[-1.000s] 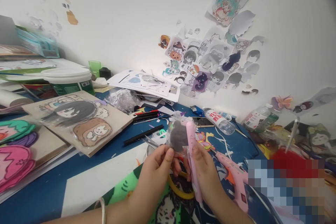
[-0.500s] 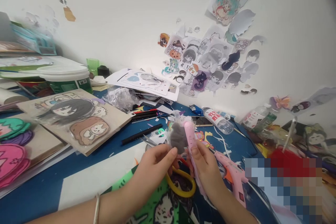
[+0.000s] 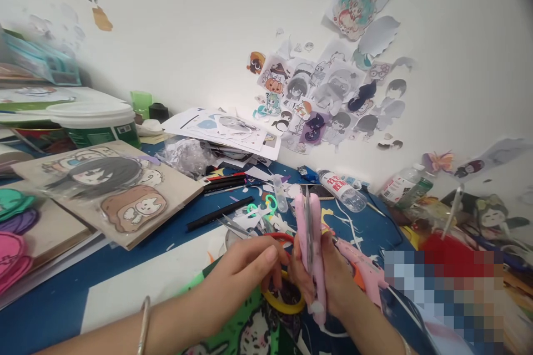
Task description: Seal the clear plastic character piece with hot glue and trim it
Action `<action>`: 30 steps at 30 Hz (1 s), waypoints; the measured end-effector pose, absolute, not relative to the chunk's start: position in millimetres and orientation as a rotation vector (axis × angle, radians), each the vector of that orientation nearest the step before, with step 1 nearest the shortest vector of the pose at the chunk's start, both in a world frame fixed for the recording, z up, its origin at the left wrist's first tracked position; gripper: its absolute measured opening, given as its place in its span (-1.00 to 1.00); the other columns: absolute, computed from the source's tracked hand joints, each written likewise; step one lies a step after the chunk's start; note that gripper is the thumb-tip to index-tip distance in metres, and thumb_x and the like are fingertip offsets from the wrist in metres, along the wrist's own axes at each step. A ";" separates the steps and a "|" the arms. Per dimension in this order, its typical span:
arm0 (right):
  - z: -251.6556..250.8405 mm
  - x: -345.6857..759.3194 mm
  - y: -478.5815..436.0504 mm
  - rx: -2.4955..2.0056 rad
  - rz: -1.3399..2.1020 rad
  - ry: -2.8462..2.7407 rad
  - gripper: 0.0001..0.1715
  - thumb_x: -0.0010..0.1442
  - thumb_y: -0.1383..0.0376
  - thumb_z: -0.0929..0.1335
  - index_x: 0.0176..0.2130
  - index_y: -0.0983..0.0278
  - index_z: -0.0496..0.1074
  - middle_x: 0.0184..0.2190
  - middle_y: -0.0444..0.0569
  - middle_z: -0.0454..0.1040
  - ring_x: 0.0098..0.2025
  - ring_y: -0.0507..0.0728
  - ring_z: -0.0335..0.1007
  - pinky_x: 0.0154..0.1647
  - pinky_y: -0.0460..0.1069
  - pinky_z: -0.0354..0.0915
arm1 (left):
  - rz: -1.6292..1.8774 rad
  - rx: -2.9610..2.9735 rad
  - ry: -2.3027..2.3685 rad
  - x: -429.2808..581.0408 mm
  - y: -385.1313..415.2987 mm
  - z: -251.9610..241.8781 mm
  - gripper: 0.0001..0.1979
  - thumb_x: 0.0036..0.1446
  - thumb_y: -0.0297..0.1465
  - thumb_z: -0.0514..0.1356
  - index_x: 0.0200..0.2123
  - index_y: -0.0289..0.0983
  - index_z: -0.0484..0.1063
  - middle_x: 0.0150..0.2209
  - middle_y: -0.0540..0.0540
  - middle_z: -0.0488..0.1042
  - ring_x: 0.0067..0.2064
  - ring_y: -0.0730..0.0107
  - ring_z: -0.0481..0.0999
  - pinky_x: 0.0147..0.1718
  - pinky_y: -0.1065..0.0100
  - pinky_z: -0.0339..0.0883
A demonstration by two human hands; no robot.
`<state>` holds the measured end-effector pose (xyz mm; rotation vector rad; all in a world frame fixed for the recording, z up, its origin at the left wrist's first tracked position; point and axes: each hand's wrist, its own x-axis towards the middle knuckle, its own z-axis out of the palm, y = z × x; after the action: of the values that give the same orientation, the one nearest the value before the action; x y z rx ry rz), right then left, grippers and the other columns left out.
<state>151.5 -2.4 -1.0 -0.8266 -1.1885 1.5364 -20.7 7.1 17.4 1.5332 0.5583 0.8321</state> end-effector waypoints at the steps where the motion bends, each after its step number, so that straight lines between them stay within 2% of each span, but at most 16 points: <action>1: -1.7 151.8 -2.5 -0.863 1.501 -1.209 -0.30 0.06 -0.29 0.13 -0.47 0.27 0.28 -0.83 -0.25 0.16 -0.83 -0.06 -0.02 -0.81 -0.16 -0.07 | 0.836 1.545 0.540 -20.9 5.7 17.8 -0.52 0.18 -0.03 -0.07 -0.37 -0.30 0.42 -0.50 -0.03 0.41 -0.42 0.36 0.39 -0.40 0.41 0.25; 3: -1.2 153.2 -3.0 -0.976 1.333 -1.309 -0.36 0.13 -0.23 0.12 -0.48 0.25 0.26 -0.79 -0.23 0.18 -0.79 -0.05 0.02 -0.77 -0.14 -0.02 | 0.891 1.561 0.541 -22.1 3.2 17.9 -0.52 0.16 -0.01 -0.07 -0.41 -0.27 0.41 -0.49 -0.03 0.40 -0.40 0.34 0.38 -0.38 0.40 0.26; 5: 2.4 155.4 -4.1 -1.114 0.994 -1.488 -0.43 0.18 -0.16 0.13 -0.46 0.24 0.26 -0.72 -0.20 0.24 -0.73 -0.03 0.10 -0.71 -0.12 0.05 | 0.997 1.566 0.593 -24.6 2.2 17.4 -0.53 0.13 0.02 -0.03 -0.40 -0.25 0.41 -0.43 -0.03 0.42 -0.35 0.31 0.39 -0.34 0.39 0.27; 7: 8.3 157.5 -6.0 -1.209 0.506 -1.695 -0.50 0.20 -0.10 0.17 -0.44 0.24 0.27 -0.66 -0.17 0.30 -0.66 0.01 0.18 -0.66 -0.11 0.07 | 1.143 1.545 0.678 -28.7 3.3 17.2 -0.55 0.10 0.04 0.00 -0.26 -0.20 0.40 -0.31 -0.04 0.45 -0.24 0.26 0.42 -0.26 0.37 0.29; 9: 14.8 159.0 -8.4 -1.216 -0.006 -1.840 -0.53 0.19 -0.08 0.21 -0.44 0.24 0.28 -0.64 -0.14 0.34 -0.63 0.03 0.23 -0.64 -0.09 0.06 | 1.347 1.570 0.765 -34.2 6.3 19.3 -0.53 0.08 0.04 0.04 -0.06 -0.12 0.30 -0.18 -0.05 0.45 -0.11 0.21 0.41 -0.17 0.32 0.29; 11: 20.3 160.0 -10.7 -1.137 -0.408 -1.922 -0.53 0.18 -0.08 0.22 -0.42 0.26 0.30 -0.64 -0.11 0.38 -0.62 0.06 0.28 -0.62 -0.08 0.09 | 1.604 1.748 0.820 -39.9 9.8 24.6 -0.46 0.03 -0.01 0.15 0.03 -0.09 0.21 -0.09 -0.09 0.42 -0.03 0.17 0.38 -0.08 0.26 0.25; 14: 25.3 161.5 -13.5 -0.984 -0.748 -2.012 -0.57 0.24 -0.02 0.20 -0.33 0.30 0.31 -0.58 -0.04 0.45 -0.56 0.10 0.34 -0.52 -0.03 0.18 | 1.883 2.323 0.795 -45.1 12.7 35.6 -0.48 -0.10 -0.14 0.32 -0.06 -0.13 0.31 -0.14 -0.08 0.47 -0.03 0.13 0.37 0.01 0.16 0.15; 16: 27.4 162.8 -14.9 -0.934 -0.864 -2.046 -0.60 0.26 0.03 0.19 -0.30 0.31 0.30 -0.56 -0.02 0.46 -0.53 0.11 0.36 -0.49 -0.01 0.20 | 1.851 2.671 0.741 -44.7 12.2 40.7 -0.56 -0.10 -0.12 0.31 -0.16 -0.18 0.38 -0.28 -0.05 0.54 -0.10 0.16 0.41 0.00 0.15 0.12; 18: 29.6 163.9 -16.1 -0.912 -0.920 -2.065 -0.61 0.27 0.05 0.19 -0.28 0.33 0.31 -0.56 -0.01 0.46 -0.52 0.12 0.36 -0.47 0.00 0.21 | 1.733 2.829 0.699 -42.3 10.8 42.1 -0.52 -0.08 -0.04 0.25 -0.17 -0.23 0.40 -0.35 -0.05 0.56 -0.16 0.18 0.42 -0.06 0.15 0.12; 20: 32.1 164.2 -17.1 -0.892 -0.946 -2.081 -0.59 0.29 0.06 0.17 -0.28 0.35 0.32 -0.58 -0.02 0.46 -0.53 0.11 0.37 -0.46 0.00 0.22 | 1.628 2.864 0.703 -39.4 9.3 40.6 -0.51 -0.05 -0.05 0.22 -0.13 -0.25 0.39 -0.33 -0.07 0.57 -0.18 0.18 0.43 -0.10 0.15 0.12; 23: 35.0 164.0 -18.0 -0.868 -0.948 -2.092 -0.57 0.32 0.09 0.14 -0.30 0.37 0.33 -0.58 -0.01 0.47 -0.55 0.10 0.36 -0.45 0.00 0.22 | 1.582 2.826 0.754 -36.6 7.9 37.9 -0.66 0.01 -0.20 0.27 -0.17 -0.23 0.40 -0.34 -0.04 0.57 -0.18 0.19 0.44 -0.11 0.16 0.11; 25: 35.6 164.2 -18.3 -0.876 -0.928 -2.093 -0.59 0.31 0.09 0.15 -0.31 0.36 0.33 -0.56 0.00 0.48 -0.55 0.10 0.36 -0.45 0.01 0.21 | 1.594 2.774 0.763 -36.0 7.7 38.0 -0.71 0.02 -0.23 0.28 -0.21 -0.22 0.39 -0.36 -0.03 0.57 -0.20 0.20 0.45 -0.13 0.18 0.12; 30: 34.4 165.2 -18.7 -0.981 -0.793 -2.179 -0.60 0.26 0.03 0.19 -0.35 0.29 0.33 -0.57 -0.01 0.47 -0.55 0.11 0.34 -0.47 0.02 0.19 | 1.482 2.793 0.822 -35.8 7.1 41.0 -0.69 -0.05 -0.24 0.32 -0.24 -0.19 0.37 -0.37 0.00 0.57 -0.24 0.22 0.49 -0.16 0.22 0.11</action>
<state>165.2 -18.7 34.4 -0.9808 -2.1793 -0.7926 -35.8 7.1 41.0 2.7931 0.8216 1.4825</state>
